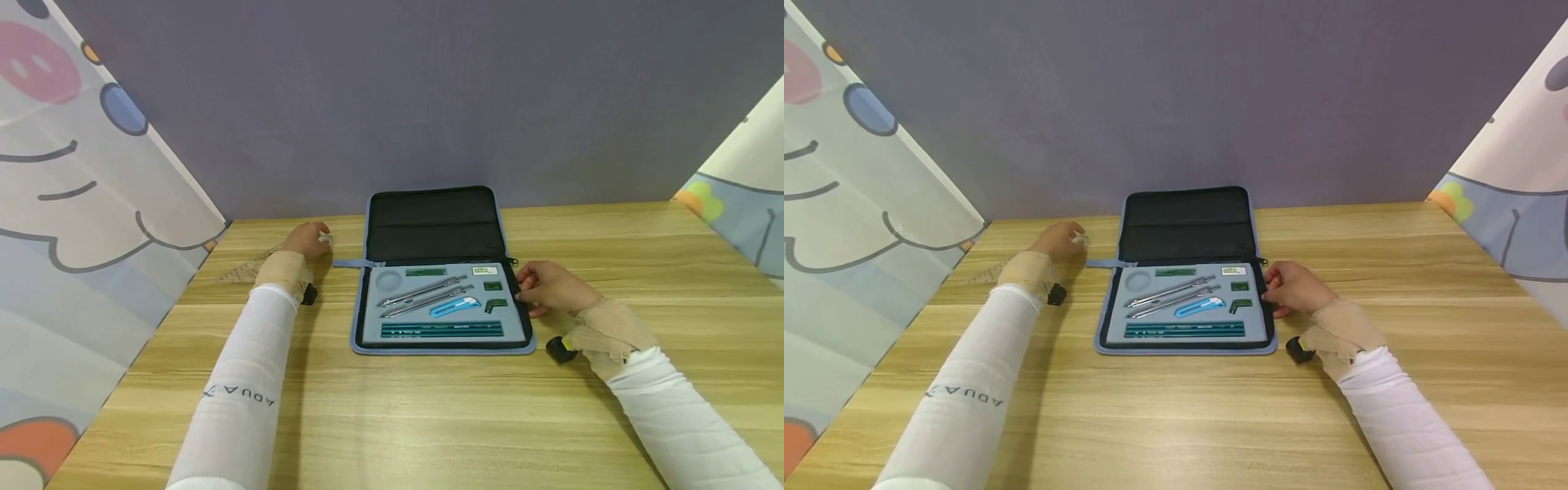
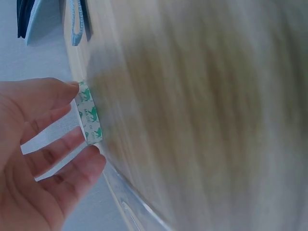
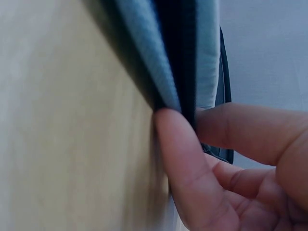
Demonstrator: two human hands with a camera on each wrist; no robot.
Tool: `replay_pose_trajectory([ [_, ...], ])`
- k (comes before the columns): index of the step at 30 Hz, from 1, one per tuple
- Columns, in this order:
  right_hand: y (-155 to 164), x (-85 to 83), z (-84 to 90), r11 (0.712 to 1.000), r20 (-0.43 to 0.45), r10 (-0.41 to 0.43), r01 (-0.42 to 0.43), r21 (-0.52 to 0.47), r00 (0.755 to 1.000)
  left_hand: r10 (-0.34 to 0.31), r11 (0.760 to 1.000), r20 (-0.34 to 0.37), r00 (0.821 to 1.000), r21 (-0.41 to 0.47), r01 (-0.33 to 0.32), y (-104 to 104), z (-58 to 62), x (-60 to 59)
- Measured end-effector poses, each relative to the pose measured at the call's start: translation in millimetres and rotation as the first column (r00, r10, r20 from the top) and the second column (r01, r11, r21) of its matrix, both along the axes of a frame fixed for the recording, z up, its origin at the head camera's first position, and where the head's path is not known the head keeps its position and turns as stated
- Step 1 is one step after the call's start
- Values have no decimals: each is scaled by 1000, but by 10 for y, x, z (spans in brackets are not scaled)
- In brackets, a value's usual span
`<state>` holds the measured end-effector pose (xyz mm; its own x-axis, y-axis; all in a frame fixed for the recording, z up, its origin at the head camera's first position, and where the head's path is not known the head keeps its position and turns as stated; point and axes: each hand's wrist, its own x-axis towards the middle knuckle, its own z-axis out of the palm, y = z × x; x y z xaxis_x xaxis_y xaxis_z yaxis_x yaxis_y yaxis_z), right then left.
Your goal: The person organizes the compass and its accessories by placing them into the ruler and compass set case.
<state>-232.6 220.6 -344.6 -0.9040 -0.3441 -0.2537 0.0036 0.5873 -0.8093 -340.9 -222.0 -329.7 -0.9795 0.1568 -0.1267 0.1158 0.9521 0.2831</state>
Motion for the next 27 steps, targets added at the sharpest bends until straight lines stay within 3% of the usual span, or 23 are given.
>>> replay_pose_trajectory([
  [8,0,4,-4,1000,-2,0,0,-5,1000,-5,1000,31,1000,12,5,-39,-22,-30],
  [12,4,0,-14,1000,-1,3,-3,-14,1000,-38,999,-2,999,4,38,-110,-68,-80],
  [22,5,-8,-9,1000,-3,7,-7,-2,1000,-25,1000,19,1000,-7,25,4,95,164],
  [27,3,-3,-2,1000,0,4,-4,-3,1000,-45,999,9,999,15,45,-3,93,155],
])
